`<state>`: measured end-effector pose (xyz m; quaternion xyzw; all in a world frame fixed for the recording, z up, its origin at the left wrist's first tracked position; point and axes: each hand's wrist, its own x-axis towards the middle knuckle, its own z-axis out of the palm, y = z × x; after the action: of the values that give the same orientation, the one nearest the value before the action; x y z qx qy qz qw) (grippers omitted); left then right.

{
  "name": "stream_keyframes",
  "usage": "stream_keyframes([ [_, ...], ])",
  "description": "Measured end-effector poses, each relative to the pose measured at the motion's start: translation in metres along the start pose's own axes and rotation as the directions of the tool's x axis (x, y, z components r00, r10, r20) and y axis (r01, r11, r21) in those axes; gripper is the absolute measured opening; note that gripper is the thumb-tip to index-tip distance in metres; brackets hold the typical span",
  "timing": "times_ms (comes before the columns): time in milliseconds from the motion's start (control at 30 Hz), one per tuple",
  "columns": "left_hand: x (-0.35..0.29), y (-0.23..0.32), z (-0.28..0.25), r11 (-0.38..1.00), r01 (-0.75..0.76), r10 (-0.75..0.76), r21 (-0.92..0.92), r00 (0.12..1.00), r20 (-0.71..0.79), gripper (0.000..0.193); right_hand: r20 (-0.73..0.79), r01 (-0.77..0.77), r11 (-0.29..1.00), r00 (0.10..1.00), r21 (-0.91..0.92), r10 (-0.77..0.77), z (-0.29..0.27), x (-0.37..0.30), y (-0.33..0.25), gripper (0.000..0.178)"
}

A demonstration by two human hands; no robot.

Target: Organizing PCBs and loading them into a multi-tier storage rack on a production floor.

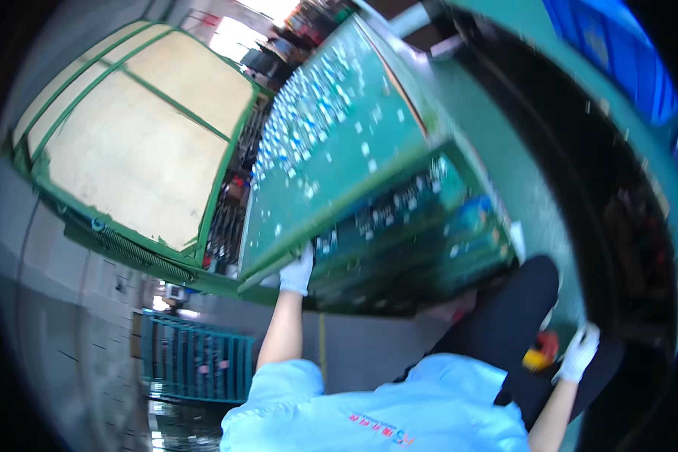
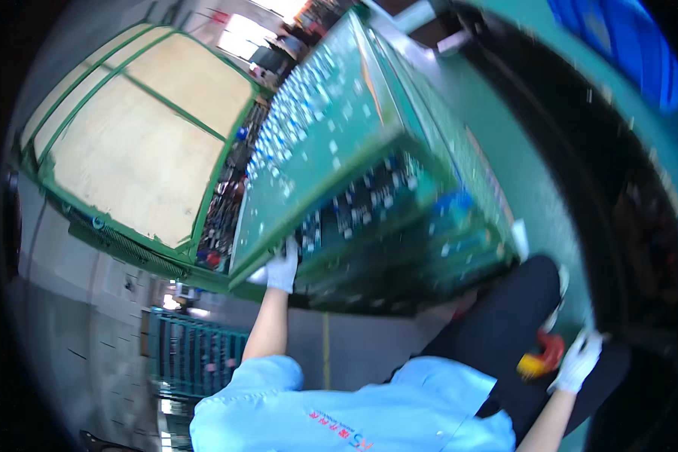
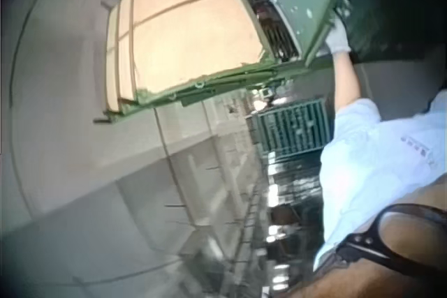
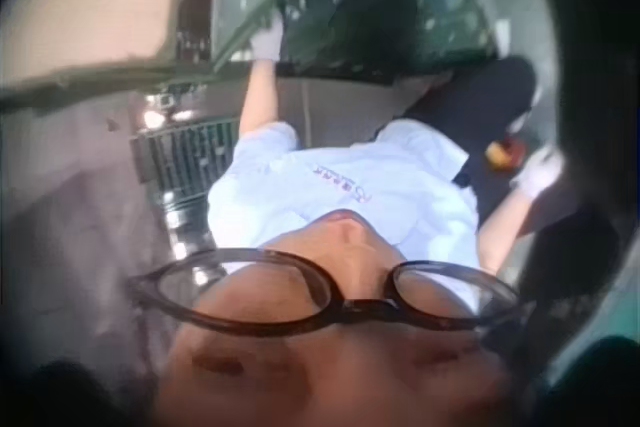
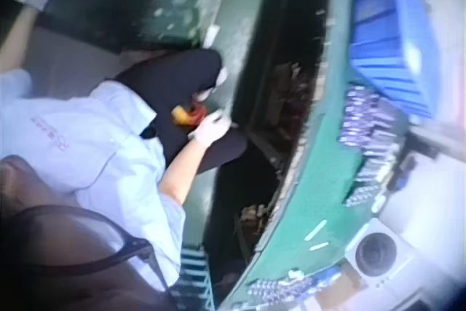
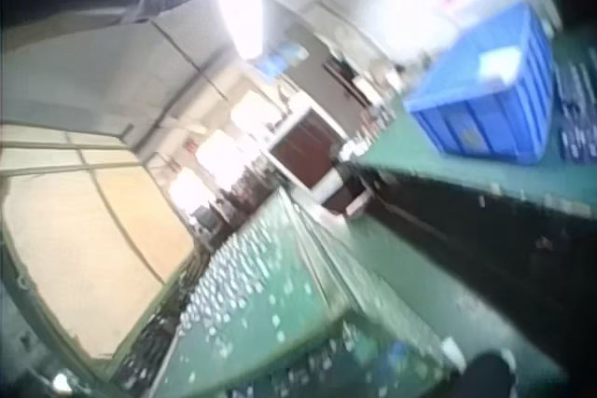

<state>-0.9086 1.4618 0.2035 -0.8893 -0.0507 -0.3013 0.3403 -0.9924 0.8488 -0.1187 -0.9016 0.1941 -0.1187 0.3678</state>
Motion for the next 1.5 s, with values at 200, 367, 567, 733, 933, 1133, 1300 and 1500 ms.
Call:
stream_keyframes([
  [200,-0.001,0.016,-0.081,0.9,0.062,-0.103,-0.431,0.992,-0.072,0.029,-0.151,0.079,0.996,0.986,0.044,-0.071,0.004,-0.013,-0.033,0.017],
  [367,0.028,0.049,-0.146,0.62,-0.351,0.107,-0.702,0.924,-0.368,0.032,-0.022,0.033,0.999,0.999,0.013,-0.033,-0.043,-0.012,-0.087,0.013],
  [567,0.065,0.03,-0.175,0.816,-0.281,-0.027,-0.505,0.854,-0.519,0.033,-0.045,0.027,1.0,0.999,-0.013,-0.028,-0.05,-0.001,-0.09,0.018],
  [733,0.057,-0.006,-0.137,0.851,0.061,-0.28,-0.522,0.893,-0.352,0.009,-0.004,-0.037,0.998,0.999,0.044,0.037,-0.051,0.007,-0.099,0.02],
  [933,0.05,-0.008,-0.124,0.895,-0.049,-0.149,-0.443,0.903,-0.402,0.01,0.037,-0.042,0.998,0.998,0.042,0.041,-0.048,0.002,-0.093,0.018],
  [1133,0.047,-0.011,-0.12,0.896,-0.062,-0.147,-0.44,0.893,-0.426,0.006,0.009,0.044,0.999,0.999,-0.022,-0.044,-0.042,-0.003,-0.082,0.016],
  [1300,0.049,-0.015,-0.119,0.909,-0.07,-0.131,-0.411,0.888,-0.44,0.01,-0.001,0.025,1.0,1.0,-0.011,-0.025,-0.044,0.0,-0.079,0.015],
  [1500,0.044,-0.022,-0.111,0.927,-0.026,-0.146,-0.374,0.893,-0.425,0.01,-0.047,0.065,0.997,0.997,-0.036,-0.066,-0.042,0.011,-0.066,0.014],
])
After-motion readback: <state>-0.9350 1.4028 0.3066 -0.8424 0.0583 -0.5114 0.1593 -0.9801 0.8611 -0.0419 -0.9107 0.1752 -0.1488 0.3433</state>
